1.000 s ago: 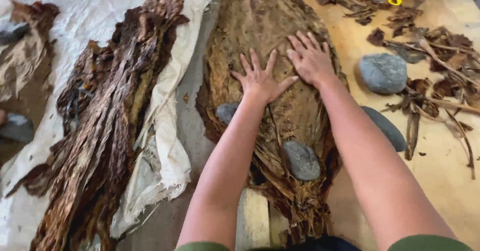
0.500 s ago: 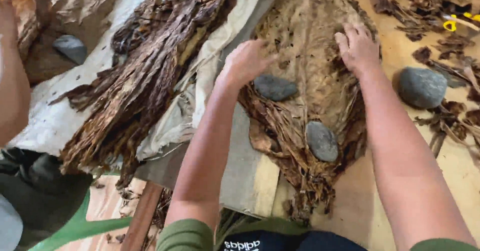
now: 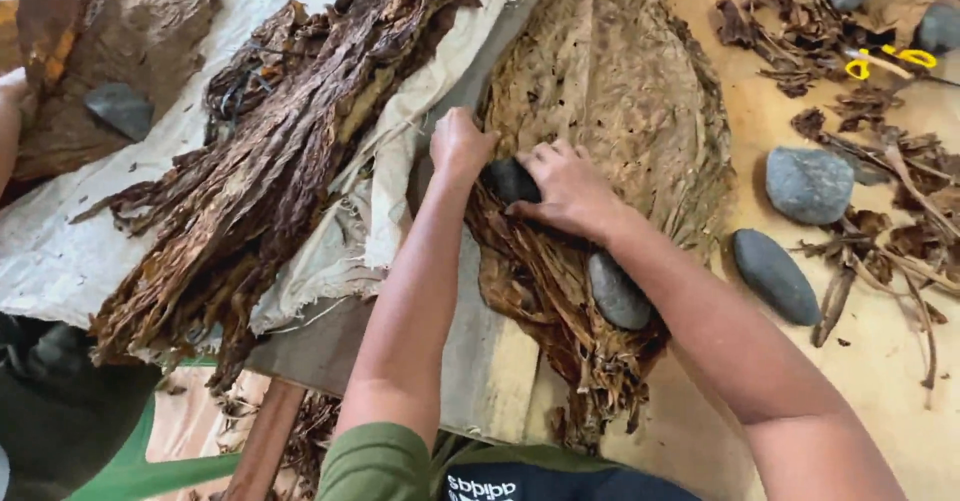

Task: Removing the central stems from dried tobacco leaves by hand on a workbench

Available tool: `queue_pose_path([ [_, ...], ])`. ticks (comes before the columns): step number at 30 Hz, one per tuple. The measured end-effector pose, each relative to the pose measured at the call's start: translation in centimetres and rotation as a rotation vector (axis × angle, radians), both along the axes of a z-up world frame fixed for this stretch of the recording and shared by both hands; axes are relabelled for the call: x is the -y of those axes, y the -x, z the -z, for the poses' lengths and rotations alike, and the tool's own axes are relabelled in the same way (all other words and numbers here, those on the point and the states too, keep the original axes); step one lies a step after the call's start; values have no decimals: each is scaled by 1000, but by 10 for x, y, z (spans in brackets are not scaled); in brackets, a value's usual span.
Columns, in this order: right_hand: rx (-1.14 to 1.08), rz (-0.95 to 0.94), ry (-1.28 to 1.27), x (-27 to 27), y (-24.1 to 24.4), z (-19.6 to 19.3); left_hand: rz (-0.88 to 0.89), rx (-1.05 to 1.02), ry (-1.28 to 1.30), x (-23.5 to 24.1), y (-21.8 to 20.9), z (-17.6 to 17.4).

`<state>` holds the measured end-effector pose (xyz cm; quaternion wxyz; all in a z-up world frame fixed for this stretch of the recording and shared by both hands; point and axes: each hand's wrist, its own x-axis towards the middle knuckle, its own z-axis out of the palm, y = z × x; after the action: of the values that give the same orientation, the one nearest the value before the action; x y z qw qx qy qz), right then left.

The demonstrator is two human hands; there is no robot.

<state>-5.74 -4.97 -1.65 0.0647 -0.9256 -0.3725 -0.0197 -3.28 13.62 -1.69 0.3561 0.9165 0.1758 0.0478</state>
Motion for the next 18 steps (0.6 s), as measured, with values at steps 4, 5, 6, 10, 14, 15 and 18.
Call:
queue_pose_path([
  [4, 9, -18, -93, 3, -3, 3, -68, 88, 178, -4, 7, 5],
  [5, -173, -21, -290, 5, 8, -19, -81, 124, 277, -6, 6, 10],
  [6, -358, -24, -485, 7, 19, -40, -95, 160, 377, -9, 5, 15],
  [10, -768, 159, -1136, 16, -7, -36, -152, 151, 485, -10, 1, 16],
  [14, -1249, 341, -1602, 16, -49, -33, -199, 112, 504, -4, -4, 20],
  [15, -1331, 347, -1646, 15, -63, -27, -208, 94, 539, -2, -4, 20],
  [18, -1314, 401, -1610, 5, -64, -12, -80, -40, 594, -8, 33, -13],
])
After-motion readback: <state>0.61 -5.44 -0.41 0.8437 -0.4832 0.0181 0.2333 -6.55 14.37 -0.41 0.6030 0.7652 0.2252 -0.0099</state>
